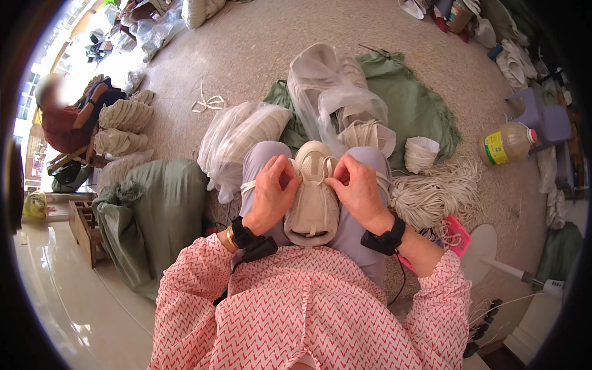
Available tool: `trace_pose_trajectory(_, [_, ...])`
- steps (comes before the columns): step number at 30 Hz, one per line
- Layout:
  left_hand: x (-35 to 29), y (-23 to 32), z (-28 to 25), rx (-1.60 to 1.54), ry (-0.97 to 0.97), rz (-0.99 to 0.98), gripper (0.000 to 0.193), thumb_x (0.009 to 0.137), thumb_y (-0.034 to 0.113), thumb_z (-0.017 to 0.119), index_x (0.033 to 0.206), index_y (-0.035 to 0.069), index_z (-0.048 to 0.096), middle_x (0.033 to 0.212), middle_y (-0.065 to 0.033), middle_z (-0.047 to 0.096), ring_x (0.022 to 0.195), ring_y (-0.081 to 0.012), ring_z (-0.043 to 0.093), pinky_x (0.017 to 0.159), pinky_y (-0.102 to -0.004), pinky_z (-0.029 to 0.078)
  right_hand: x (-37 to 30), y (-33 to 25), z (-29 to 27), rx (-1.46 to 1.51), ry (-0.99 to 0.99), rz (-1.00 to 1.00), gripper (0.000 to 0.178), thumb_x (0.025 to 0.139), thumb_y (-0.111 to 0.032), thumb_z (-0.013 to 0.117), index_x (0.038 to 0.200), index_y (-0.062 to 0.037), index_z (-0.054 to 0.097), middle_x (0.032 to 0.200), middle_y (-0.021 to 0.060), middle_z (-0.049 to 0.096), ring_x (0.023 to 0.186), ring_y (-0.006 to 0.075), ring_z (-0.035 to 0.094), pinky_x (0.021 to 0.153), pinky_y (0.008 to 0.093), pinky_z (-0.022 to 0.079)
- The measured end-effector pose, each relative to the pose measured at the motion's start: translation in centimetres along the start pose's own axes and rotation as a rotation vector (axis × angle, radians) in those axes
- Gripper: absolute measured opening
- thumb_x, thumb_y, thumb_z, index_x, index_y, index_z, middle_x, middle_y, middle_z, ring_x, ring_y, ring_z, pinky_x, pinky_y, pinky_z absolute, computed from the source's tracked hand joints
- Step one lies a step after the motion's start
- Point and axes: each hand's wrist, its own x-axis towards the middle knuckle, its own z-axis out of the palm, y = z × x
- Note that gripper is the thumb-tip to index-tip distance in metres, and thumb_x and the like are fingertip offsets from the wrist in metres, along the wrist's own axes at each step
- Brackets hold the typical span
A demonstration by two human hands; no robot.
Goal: Lacing a white athletic shoe in a workshop setting.
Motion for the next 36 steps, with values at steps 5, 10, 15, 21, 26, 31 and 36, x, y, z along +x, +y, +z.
trace_pose_trajectory(5, [-0.2, -0.5, 0.0, 0.000, -0.049, 0.025, 0.014, 0.086, -0.002, 0.072, 0.092, 0.000, 0.059, 0.084, -0.0109, 0.059, 0.066, -0.0240, 0.061, 0.061, -0.0348, 0.049, -0.2, 0.2, 0.0, -0.053, 0.004, -0.096, 0.015, 0.083, -0.001, 0.080, 0.086, 0.0023, 0.066, 0.079, 0.0131, 0.071, 0.067, 0.0261, 0.070, 0.063, 0.0349, 0.055])
trace_pose_trajectory(10, [-0.4, -0.4, -0.2, 0.023, -0.066, 0.052, 0.011, 0.088, -0.003, 0.069, 0.093, -0.001, 0.060, 0.086, -0.0129, 0.061, 0.069, -0.0276, 0.062, 0.063, -0.0369, 0.050, -0.4, 0.3, -0.1, -0.083, -0.019, -0.076, 0.012, 0.084, -0.003, 0.079, 0.089, 0.0020, 0.070, 0.080, 0.0155, 0.072, 0.069, 0.0284, 0.070, 0.064, 0.0378, 0.054])
trace_pose_trajectory(15, [-0.5, -0.7, -0.1, 0.013, -0.069, 0.089, 0.010, 0.090, -0.003, 0.068, 0.094, -0.001, 0.059, 0.087, -0.0154, 0.063, 0.071, -0.0318, 0.062, 0.065, -0.0393, 0.049, -0.5, 0.2, -0.2, -0.138, -0.029, -0.142, 0.012, 0.086, -0.005, 0.078, 0.089, 0.0022, 0.069, 0.082, 0.0164, 0.071, 0.074, 0.0342, 0.069, 0.068, 0.0418, 0.053])
trace_pose_trajectory(21, [-0.6, -0.3, -0.3, 0.022, -0.070, 0.106, 0.011, 0.090, -0.003, 0.068, 0.096, -0.001, 0.058, 0.088, -0.0160, 0.063, 0.071, -0.0317, 0.063, 0.064, -0.0398, 0.049, -1.6, -0.4, -0.2, -0.220, -0.089, -0.160, 0.018, 0.089, -0.011, 0.076, 0.098, 0.0029, 0.067, 0.091, 0.0184, 0.070, 0.085, 0.0376, 0.068, 0.074, 0.0454, 0.053])
trace_pose_trajectory(26, [-1.0, 0.9, -0.4, -0.103, -0.123, -0.037, 0.020, 0.088, 0.003, 0.074, 0.097, -0.001, 0.056, 0.089, -0.0154, 0.062, 0.071, -0.0296, 0.062, 0.064, -0.0391, 0.050, -3.2, -1.6, 0.2, -0.252, -0.102, -0.198, 0.032, 0.090, -0.016, 0.076, 0.110, 0.0062, 0.062, 0.106, 0.0236, 0.066, 0.094, 0.0417, 0.066, 0.081, 0.0484, 0.054])
trace_pose_trajectory(31, [-1.3, 1.2, 0.0, 0.106, -0.139, 0.052, 0.037, 0.081, 0.011, 0.083, 0.098, 0.000, 0.053, 0.091, -0.0143, 0.057, 0.076, -0.0302, 0.061, 0.068, -0.0405, 0.051, -2.4, -1.7, 0.5, -0.454, -0.187, -0.156, 0.023, 0.088, -0.006, 0.067, 0.106, 0.0065, 0.061, 0.102, 0.0246, 0.064, 0.098, 0.0432, 0.065, 0.085, 0.0498, 0.054])
trace_pose_trajectory(36, [-1.5, 1.3, 0.9, 0.165, -0.102, 0.072, 0.041, 0.079, 0.015, 0.083, 0.100, 0.000, 0.051, 0.094, -0.0154, 0.056, 0.085, -0.0333, 0.059, 0.073, -0.0431, 0.050, -2.1, -0.6, 2.0, -0.475, -0.113, -0.101, 0.026, 0.084, -0.002, 0.066, 0.108, 0.0040, 0.063, 0.102, 0.0226, 0.065, 0.097, 0.0435, 0.064, 0.083, 0.0515, 0.051])
